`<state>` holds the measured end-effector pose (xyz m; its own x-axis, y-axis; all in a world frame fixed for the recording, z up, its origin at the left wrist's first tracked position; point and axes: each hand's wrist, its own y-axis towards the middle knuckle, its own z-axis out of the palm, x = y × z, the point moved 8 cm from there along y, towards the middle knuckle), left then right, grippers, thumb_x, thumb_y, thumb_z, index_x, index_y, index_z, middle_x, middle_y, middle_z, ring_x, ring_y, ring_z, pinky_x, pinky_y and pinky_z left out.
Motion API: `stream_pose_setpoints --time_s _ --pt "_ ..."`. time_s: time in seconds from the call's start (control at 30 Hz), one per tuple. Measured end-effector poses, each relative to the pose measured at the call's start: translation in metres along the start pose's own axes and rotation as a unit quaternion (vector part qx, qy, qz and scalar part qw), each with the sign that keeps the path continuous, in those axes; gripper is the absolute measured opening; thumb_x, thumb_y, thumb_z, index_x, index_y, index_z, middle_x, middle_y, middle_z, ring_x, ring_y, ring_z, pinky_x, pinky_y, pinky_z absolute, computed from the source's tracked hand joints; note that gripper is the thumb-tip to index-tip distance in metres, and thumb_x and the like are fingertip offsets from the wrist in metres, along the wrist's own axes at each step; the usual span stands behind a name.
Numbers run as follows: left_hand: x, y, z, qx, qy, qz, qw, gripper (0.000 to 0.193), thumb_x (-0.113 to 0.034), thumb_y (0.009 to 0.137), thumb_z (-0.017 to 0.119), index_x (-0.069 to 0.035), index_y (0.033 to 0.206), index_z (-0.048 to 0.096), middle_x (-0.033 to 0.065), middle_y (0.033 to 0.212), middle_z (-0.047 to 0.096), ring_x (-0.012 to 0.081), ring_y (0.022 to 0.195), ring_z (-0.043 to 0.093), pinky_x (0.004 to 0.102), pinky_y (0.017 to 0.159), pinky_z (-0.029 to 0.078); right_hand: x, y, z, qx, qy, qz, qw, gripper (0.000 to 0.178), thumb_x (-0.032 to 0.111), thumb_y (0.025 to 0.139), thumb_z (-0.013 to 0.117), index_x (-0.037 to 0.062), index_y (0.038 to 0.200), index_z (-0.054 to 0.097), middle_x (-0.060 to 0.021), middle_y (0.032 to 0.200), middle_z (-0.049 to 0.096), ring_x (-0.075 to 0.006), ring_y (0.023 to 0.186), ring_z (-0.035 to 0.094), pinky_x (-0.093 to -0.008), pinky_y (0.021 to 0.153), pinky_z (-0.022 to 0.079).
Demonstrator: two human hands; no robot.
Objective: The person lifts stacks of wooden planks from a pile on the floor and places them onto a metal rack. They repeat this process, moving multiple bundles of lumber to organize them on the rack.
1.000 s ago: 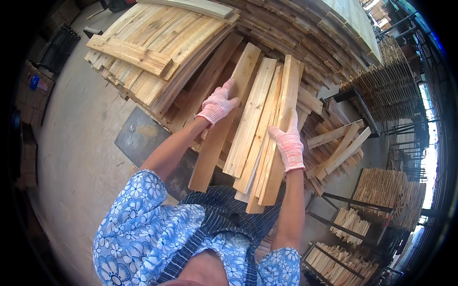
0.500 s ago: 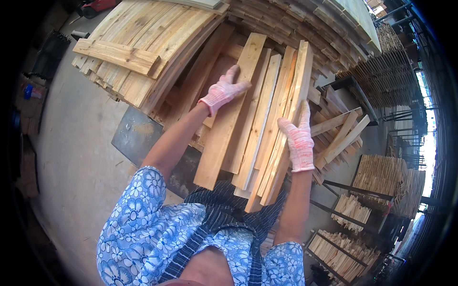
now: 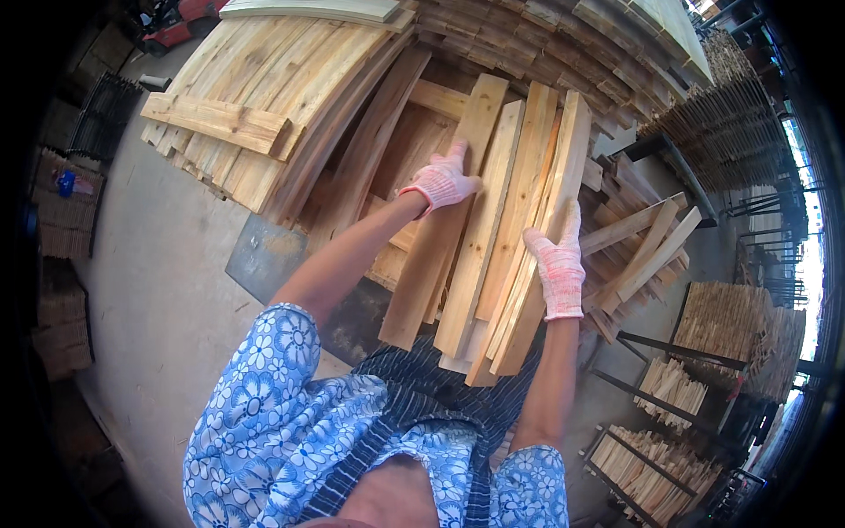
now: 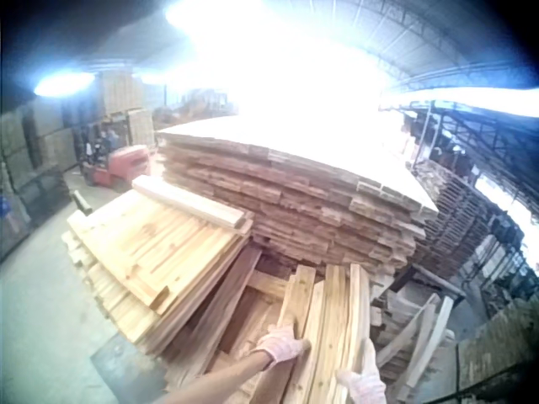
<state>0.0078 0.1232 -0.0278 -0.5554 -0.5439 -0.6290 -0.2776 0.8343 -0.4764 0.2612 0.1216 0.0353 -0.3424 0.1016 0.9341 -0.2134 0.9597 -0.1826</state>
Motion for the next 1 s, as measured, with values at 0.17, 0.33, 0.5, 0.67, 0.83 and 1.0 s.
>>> stream_pose_setpoints --time_s 0.17,0.33,0.5,0.67,0.83,1.0 --pt "-0.008 0.022 0.01 0.008 -0.052 0.013 0.999 0.096 -0.048 0.083 0.068 -0.024 0.165 0.023 0.0363 0.151 0.04 0.0514 0.136 0.05 0.0548 0.112 0.043 0.015 -0.014 0.01 -0.001 0.032 -0.004 0.999 0.089 0.01 0.091 0.074 0.0062 0.164 0.023 -0.016 0.149 0.051 -0.024 0.128 0.055 -0.0342 0.111 0.044" --pt "0.032 0.017 -0.023 -0.036 -0.038 0.006 0.999 0.1 -0.044 0.082 0.069 -0.028 0.167 0.019 0.03 0.151 0.043 0.0472 0.135 0.052 0.0524 0.11 0.046 0.022 -0.032 -0.015 0.005 -0.019 -0.041 0.999 0.09 0.009 0.09 0.072 0.0082 0.165 0.024 -0.0151 0.148 0.051 -0.0227 0.124 0.057 -0.0325 0.108 0.046" --pt "0.019 0.027 -0.07 -0.129 0.277 0.056 0.951 0.084 -0.052 0.082 0.074 -0.014 0.151 0.047 0.0255 0.145 0.047 0.0434 0.136 0.044 0.0551 0.104 0.045 0.033 -0.045 0.01 0.032 0.026 -0.023 0.999 0.091 0.005 0.089 0.072 0.0083 0.165 0.022 -0.0139 0.152 0.047 -0.0219 0.127 0.055 -0.0317 0.109 0.047" --pt "0.01 0.055 -0.046 -0.128 0.457 0.054 0.878 0.097 -0.053 0.082 0.073 -0.006 0.158 0.036 0.0205 0.161 0.038 0.0422 0.15 0.026 0.0684 0.115 0.02 0.033 -0.04 0.051 0.095 0.059 -0.016 0.994 0.096 0.008 0.088 0.078 0.0071 0.165 0.021 -0.0147 0.149 0.049 -0.023 0.128 0.054 -0.0331 0.111 0.044" --pt "0.017 0.1 -0.103 -0.158 0.436 0.136 0.876 0.065 -0.033 0.096 0.057 -0.006 0.154 0.045 0.019 0.163 0.041 0.0373 0.155 0.031 0.0703 0.12 0.02 0.043 -0.035 0.084 0.125 0.023 -0.006 0.992 0.099 0.014 0.086 0.081 0.0059 0.165 0.021 -0.0163 0.146 0.053 -0.022 0.128 0.054 -0.0329 0.111 0.044" --pt "0.042 0.1 -0.112 -0.154 0.3 0.117 0.934 0.067 -0.031 0.092 0.067 -0.01 0.152 0.045 0.0185 0.161 0.042 0.0392 0.154 0.031 0.0614 0.12 0.031 0.05 0.006 0.141 0.096 -0.141 0.025 0.985 0.103 0.033 0.086 0.08 0.0087 0.165 0.019 -0.0263 0.149 0.054 -0.0374 0.139 0.052 -0.0404 0.116 0.039"
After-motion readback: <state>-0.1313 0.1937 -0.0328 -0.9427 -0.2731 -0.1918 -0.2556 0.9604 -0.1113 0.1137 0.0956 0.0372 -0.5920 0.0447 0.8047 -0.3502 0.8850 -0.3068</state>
